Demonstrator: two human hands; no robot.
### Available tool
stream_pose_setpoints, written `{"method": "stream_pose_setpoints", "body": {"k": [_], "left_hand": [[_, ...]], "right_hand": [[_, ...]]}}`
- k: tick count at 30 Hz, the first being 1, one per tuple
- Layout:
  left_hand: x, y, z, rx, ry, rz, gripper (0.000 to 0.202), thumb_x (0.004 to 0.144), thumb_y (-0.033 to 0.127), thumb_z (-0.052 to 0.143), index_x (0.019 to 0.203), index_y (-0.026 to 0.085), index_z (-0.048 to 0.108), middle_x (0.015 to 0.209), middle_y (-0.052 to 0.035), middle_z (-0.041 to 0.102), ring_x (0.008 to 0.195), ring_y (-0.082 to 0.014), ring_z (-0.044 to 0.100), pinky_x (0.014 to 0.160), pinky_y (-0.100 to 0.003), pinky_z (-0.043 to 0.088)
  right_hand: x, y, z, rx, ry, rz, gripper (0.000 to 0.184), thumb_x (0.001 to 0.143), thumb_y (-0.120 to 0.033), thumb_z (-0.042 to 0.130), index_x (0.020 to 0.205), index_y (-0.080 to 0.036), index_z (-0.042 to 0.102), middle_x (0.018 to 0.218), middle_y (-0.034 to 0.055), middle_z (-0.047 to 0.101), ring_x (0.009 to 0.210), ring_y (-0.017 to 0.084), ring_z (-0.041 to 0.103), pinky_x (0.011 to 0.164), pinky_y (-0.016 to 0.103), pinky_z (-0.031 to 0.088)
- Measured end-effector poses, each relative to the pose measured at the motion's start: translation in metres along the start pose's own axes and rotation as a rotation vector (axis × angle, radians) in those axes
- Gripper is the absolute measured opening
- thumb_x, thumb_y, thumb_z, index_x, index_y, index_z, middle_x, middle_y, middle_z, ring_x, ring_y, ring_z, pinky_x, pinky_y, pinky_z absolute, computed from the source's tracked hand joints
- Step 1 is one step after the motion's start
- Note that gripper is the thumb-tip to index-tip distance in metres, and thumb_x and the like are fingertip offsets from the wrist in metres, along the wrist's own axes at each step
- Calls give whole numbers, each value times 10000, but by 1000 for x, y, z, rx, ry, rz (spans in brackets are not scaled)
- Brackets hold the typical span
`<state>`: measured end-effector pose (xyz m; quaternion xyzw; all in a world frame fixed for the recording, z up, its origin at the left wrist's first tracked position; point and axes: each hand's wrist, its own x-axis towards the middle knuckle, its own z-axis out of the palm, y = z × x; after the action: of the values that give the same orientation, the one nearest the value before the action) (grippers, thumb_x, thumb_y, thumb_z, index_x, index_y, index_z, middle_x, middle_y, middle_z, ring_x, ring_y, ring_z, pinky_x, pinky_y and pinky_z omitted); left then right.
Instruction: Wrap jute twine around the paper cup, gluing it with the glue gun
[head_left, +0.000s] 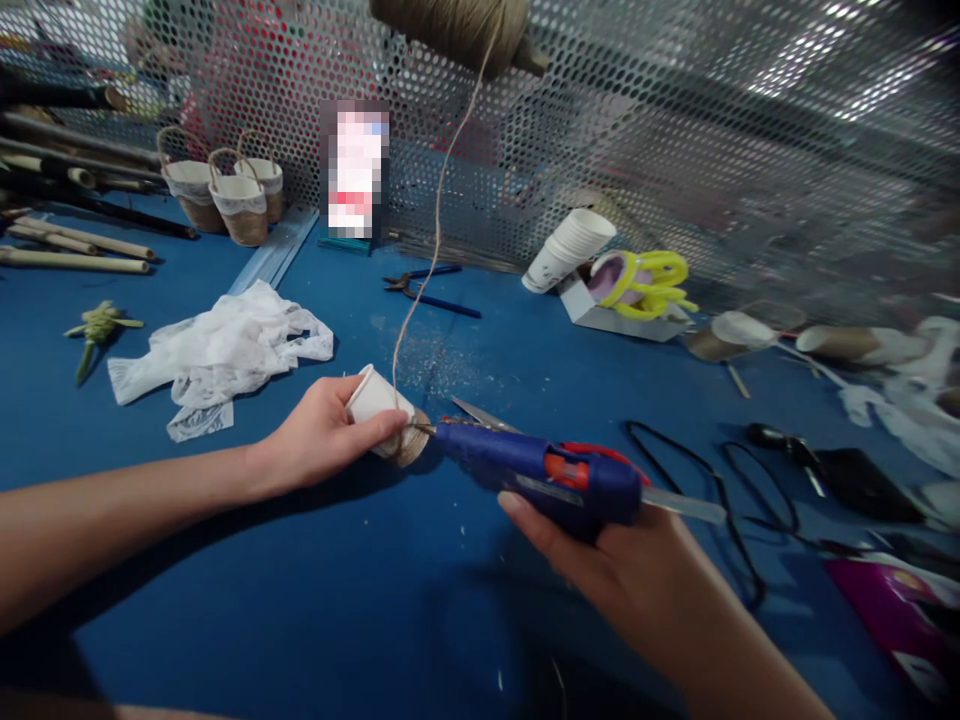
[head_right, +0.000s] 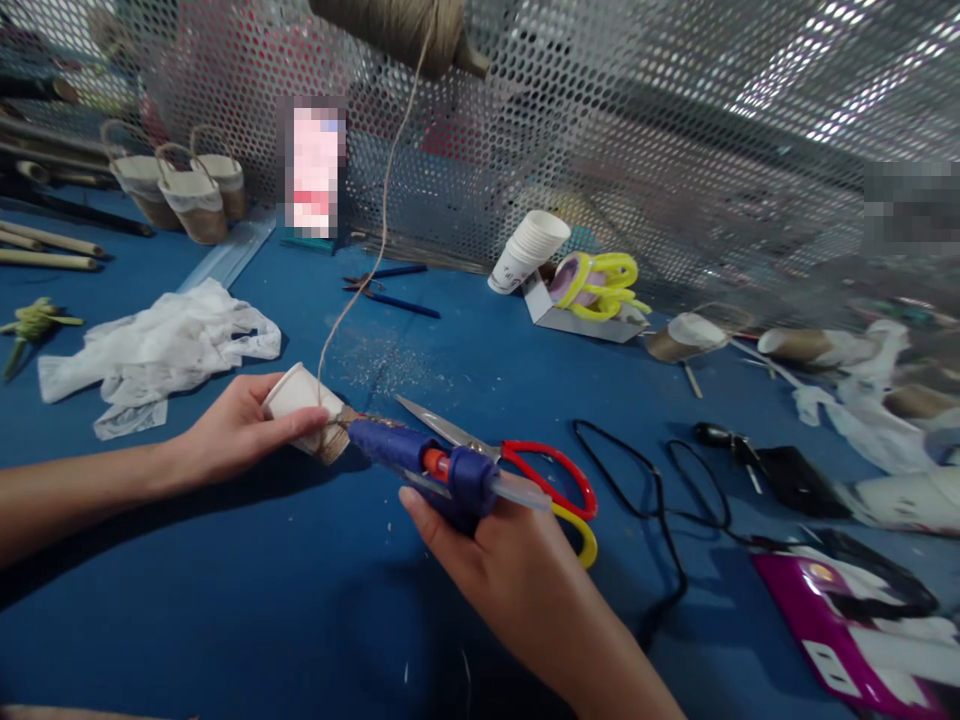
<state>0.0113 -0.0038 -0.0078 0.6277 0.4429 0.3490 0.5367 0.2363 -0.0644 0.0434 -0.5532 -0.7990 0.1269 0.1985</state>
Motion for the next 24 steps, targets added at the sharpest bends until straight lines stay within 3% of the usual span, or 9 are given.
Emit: {"method": "stream_pose_setpoints", "body": {"k": [9,17,24], "left_hand": [[-2,-2,1,-10,-8,31,217,762,316,569,780,101,592,680,-32,607,609,-118,548,572,-210,447],[-5,-5,0,13,-31,65,217,766,323,568,778,107,588,664,-24,587,586,-112,533,551,-202,443],[-6,-6,-1,26,-49,72,225,772,325,563,773,101,577,649,-25,574,578,-109,519,541,-204,433]], "right_hand": [[1,11,4,40,-93,110,515,826,-454,439,375,-213,378,329,-27,411,299,84,411,326,231,335],[14,10,3,165,-169,159,422,819,-416,449,449,-220,395,377,-35,443,360,97,458,417,236,394],[10,9,-1,203,-215,239,426,802,-467,443,460,-219,388,375,-30,443,356,96,451,397,229,386]]}}
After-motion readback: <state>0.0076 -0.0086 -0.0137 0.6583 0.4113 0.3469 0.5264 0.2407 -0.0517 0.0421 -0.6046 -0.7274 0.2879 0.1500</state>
